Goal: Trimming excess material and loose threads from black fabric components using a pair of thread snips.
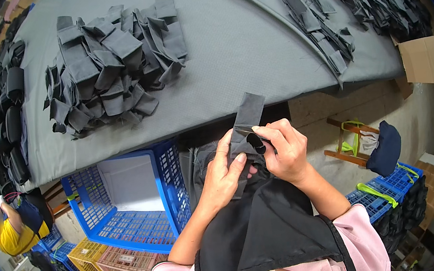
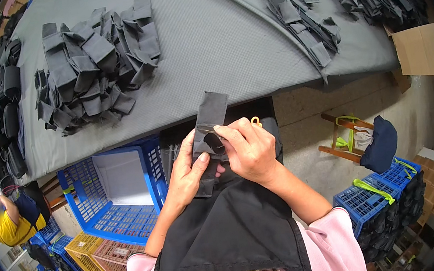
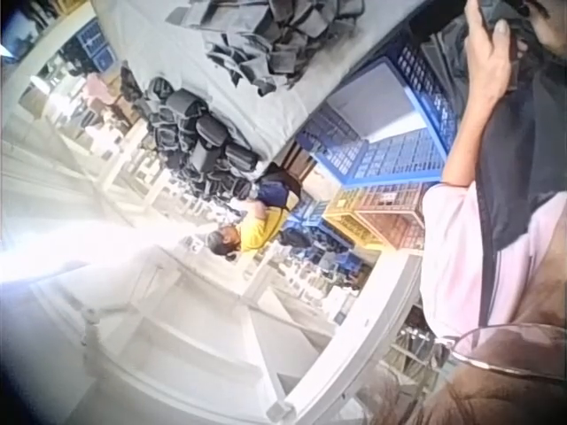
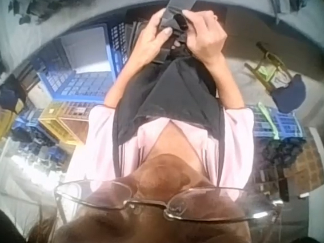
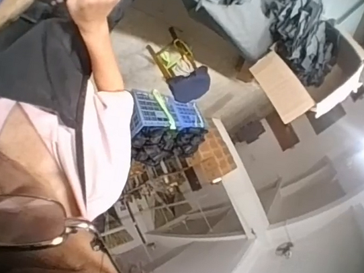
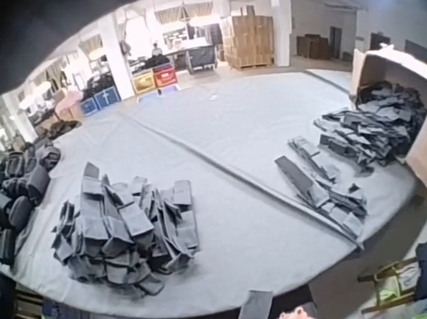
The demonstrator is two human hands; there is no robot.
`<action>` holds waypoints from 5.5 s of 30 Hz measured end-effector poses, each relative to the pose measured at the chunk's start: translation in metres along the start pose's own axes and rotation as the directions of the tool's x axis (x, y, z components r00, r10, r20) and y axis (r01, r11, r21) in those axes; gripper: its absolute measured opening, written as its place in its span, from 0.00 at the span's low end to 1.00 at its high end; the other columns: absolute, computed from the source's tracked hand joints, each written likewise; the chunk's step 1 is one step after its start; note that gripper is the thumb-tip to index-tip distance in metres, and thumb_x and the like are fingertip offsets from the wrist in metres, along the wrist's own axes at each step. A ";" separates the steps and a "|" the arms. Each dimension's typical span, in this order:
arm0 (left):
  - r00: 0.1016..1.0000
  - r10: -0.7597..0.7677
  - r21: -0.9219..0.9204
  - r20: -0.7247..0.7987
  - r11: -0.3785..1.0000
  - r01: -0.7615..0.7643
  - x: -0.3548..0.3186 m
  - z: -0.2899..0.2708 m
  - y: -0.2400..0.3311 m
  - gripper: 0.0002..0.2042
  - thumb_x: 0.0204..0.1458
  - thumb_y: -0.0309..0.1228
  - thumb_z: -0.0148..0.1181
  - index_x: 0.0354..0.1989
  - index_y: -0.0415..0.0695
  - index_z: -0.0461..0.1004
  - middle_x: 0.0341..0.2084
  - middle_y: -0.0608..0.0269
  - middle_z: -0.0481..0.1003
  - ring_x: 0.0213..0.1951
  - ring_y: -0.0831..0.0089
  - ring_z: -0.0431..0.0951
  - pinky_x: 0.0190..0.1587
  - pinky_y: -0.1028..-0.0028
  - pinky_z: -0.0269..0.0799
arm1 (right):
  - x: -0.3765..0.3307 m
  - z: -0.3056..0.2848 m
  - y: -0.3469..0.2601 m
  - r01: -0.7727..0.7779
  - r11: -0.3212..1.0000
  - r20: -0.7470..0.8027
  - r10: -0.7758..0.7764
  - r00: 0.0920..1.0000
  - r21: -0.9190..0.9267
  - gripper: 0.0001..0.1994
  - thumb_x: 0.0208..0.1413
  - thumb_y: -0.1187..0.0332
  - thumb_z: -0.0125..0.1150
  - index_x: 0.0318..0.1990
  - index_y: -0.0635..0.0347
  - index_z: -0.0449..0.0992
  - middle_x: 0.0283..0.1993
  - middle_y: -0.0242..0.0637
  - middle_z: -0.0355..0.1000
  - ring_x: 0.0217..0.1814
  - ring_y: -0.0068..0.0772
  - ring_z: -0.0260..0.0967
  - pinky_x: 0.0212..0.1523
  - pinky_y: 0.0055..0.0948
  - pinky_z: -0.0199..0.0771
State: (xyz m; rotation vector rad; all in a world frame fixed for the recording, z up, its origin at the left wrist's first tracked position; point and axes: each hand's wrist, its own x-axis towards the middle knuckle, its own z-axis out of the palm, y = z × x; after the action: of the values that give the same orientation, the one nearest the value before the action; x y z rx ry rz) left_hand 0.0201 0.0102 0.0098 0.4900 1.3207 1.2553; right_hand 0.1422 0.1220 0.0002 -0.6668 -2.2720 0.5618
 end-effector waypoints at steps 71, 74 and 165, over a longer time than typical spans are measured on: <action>0.985 -0.107 -0.685 -0.135 0.728 -0.015 0.033 -0.045 0.002 0.13 0.63 0.33 0.40 0.54 0.45 0.56 0.47 0.43 0.70 0.40 0.57 0.77 0.38 0.60 0.79 | -0.029 -0.006 -0.023 -0.101 0.965 0.346 0.010 0.938 0.244 0.12 0.37 0.76 0.67 0.33 0.60 0.75 0.26 0.33 0.66 0.23 0.33 0.67 0.23 0.28 0.66; 0.988 -0.097 -0.686 -0.117 0.727 -0.010 0.034 -0.044 0.004 0.15 0.61 0.32 0.45 0.55 0.47 0.55 0.45 0.46 0.72 0.38 0.59 0.78 0.37 0.63 0.77 | -0.034 -0.009 -0.018 -0.136 0.957 0.359 0.036 0.932 0.256 0.12 0.38 0.78 0.66 0.34 0.60 0.75 0.26 0.35 0.66 0.22 0.33 0.66 0.23 0.27 0.67; 0.970 0.009 -0.466 -0.244 0.876 -0.125 0.041 -0.018 0.007 0.16 0.57 0.36 0.54 0.49 0.45 0.61 0.36 0.50 0.75 0.31 0.64 0.80 0.28 0.70 0.79 | -0.023 -0.020 -0.030 -0.307 0.904 0.308 0.213 0.927 0.299 0.24 0.34 0.68 0.74 0.43 0.58 0.73 0.31 0.39 0.69 0.25 0.32 0.68 0.24 0.26 0.70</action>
State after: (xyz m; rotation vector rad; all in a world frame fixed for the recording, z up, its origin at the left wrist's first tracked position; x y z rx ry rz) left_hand -0.0079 0.0419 -0.0072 0.0323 1.1307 1.6769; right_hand 0.1627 0.0890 0.0187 -0.7598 -2.2563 1.2166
